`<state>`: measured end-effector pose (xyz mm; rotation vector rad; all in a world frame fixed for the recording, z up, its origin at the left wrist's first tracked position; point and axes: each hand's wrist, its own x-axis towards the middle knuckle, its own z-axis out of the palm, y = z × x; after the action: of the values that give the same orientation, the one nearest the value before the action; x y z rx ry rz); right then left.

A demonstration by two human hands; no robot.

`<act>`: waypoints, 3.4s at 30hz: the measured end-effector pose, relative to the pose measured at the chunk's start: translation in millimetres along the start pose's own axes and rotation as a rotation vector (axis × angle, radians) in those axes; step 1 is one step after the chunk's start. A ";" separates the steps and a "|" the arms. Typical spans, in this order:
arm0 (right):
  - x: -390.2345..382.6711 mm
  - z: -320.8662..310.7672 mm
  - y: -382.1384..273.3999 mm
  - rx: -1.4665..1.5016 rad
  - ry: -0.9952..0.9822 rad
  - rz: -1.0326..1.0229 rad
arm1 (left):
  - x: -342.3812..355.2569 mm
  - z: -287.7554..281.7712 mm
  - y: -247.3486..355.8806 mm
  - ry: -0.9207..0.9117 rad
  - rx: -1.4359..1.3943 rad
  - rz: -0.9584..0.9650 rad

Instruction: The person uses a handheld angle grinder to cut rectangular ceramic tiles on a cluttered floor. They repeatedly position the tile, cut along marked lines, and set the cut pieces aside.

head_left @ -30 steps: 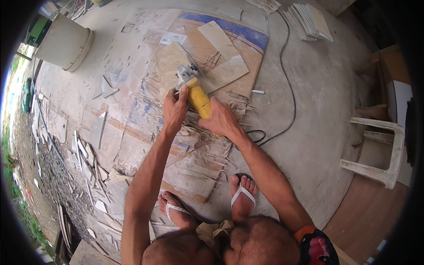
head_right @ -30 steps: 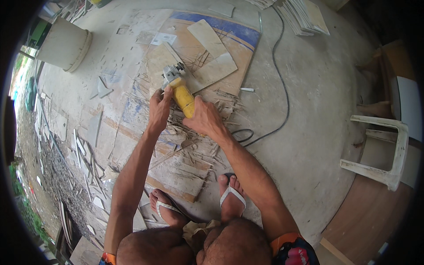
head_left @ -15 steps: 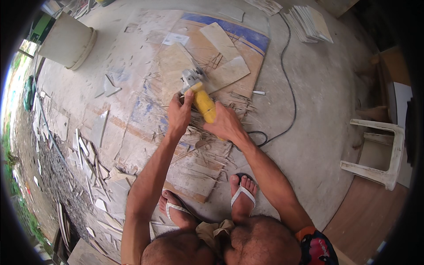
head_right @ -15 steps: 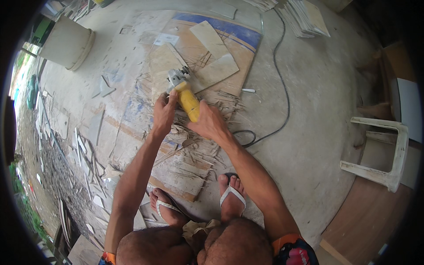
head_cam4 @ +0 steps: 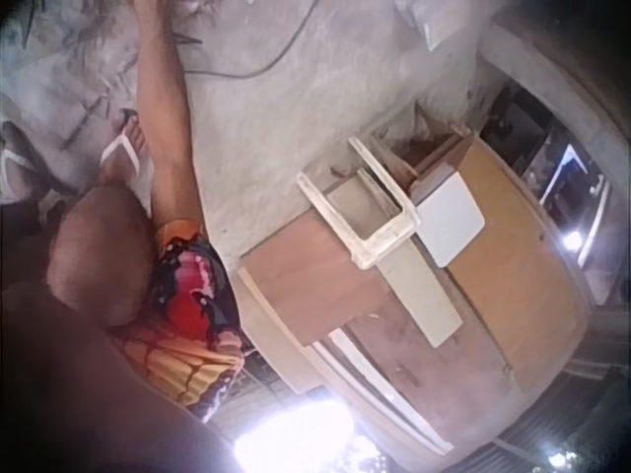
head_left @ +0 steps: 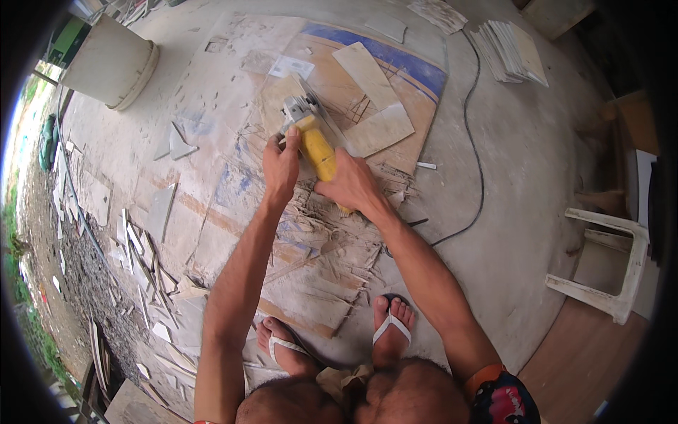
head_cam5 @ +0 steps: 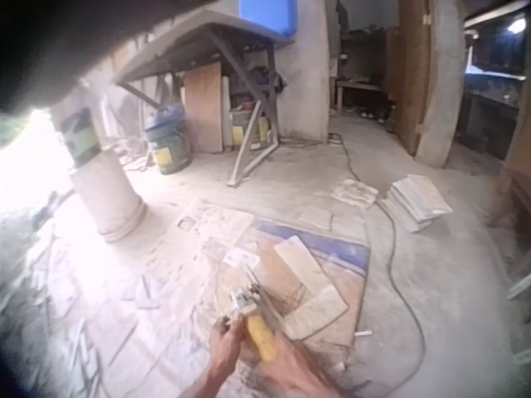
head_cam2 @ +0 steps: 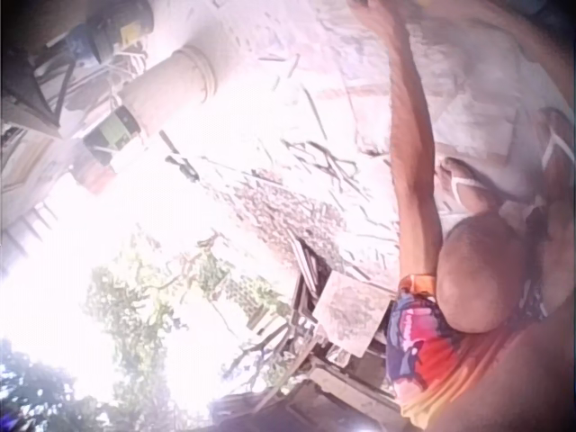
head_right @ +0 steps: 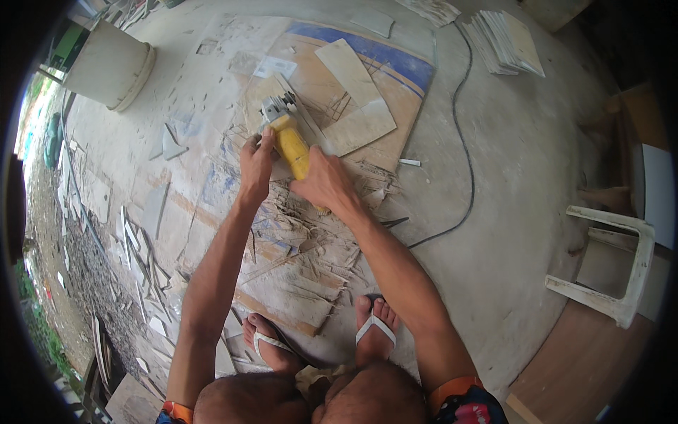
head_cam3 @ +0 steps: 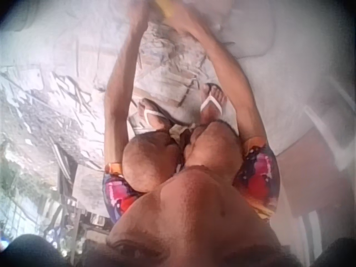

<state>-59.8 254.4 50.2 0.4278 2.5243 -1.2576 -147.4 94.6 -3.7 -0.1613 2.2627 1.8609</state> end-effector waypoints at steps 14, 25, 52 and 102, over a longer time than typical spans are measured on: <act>104.0 10.9 -40.5 -0.025 0.072 -0.105 | 105.3 -14.3 27.6 0.140 0.220 0.043; 120.4 7.5 -57.6 -0.030 0.050 -0.066 | 131.2 -20.8 29.9 0.172 0.301 0.021; 86.3 5.0 -38.3 -0.014 0.064 -0.065 | 84.1 -7.4 30.6 0.180 0.344 0.066; 48.8 4.3 -23.8 -0.012 0.018 -0.013 | 43.0 1.0 31.5 0.184 0.398 0.160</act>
<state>-113.1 243.8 46.2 0.4234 2.5525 -1.2479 -195.9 103.8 16.5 -0.0937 2.7935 1.4715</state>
